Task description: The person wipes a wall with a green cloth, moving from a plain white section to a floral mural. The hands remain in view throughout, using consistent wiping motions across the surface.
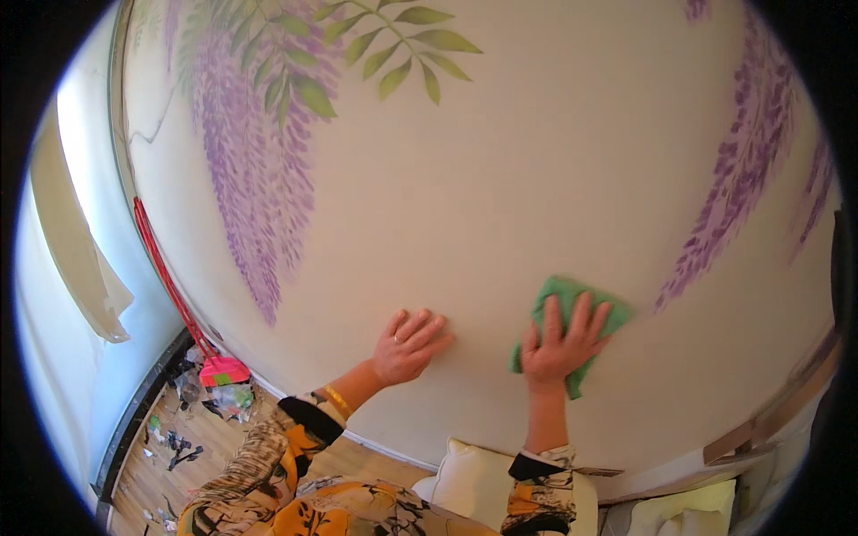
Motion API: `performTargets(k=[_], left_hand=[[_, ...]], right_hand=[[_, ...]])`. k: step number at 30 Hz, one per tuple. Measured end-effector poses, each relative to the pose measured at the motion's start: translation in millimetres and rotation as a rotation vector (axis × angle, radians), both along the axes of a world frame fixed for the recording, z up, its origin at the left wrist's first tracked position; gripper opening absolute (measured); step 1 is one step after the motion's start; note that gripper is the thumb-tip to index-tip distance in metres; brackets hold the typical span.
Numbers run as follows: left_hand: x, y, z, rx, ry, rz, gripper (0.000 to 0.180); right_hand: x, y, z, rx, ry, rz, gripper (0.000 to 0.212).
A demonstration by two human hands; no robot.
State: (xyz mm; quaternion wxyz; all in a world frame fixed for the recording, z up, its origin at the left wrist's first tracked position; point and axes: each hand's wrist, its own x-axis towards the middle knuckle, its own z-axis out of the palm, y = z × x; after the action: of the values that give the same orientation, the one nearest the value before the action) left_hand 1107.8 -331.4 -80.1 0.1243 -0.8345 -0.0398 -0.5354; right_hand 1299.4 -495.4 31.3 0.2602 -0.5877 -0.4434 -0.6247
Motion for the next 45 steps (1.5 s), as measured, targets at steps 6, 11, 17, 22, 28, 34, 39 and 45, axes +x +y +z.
performTargets(k=[6,11,17,22,28,34,39,45], left_hand=[[-31,-44,-5,-0.294,-0.056,-0.289,0.047],[-24,-66,40,-0.67,-0.199,-0.391,0.048],[-18,-42,47,-0.549,-0.18,-0.188,0.06],[-21,-4,49,-0.307,-0.216,-0.009,0.054],[-18,20,31,-0.219,-0.23,0.1,0.053],[19,-2,-10,-0.221,-0.218,0.082,0.066],[53,-19,43,0.007,-0.199,0.075,0.055],[31,1,117,-0.007,-0.309,0.089,0.054]], right_hand=[[-60,37,-72,-0.231,0.015,0.032,0.034],[-108,46,-55,-0.344,0.217,0.107,0.037],[-92,22,-24,-0.375,0.212,0.346,0.034],[-41,6,23,-0.168,0.065,0.182,0.037],[9,17,12,-0.066,-0.124,0.059,0.037],[7,27,5,-0.053,-0.125,0.036,0.037],[3,23,11,-0.074,-0.117,0.023,0.037],[5,23,11,-0.047,-0.136,0.049,0.035]])
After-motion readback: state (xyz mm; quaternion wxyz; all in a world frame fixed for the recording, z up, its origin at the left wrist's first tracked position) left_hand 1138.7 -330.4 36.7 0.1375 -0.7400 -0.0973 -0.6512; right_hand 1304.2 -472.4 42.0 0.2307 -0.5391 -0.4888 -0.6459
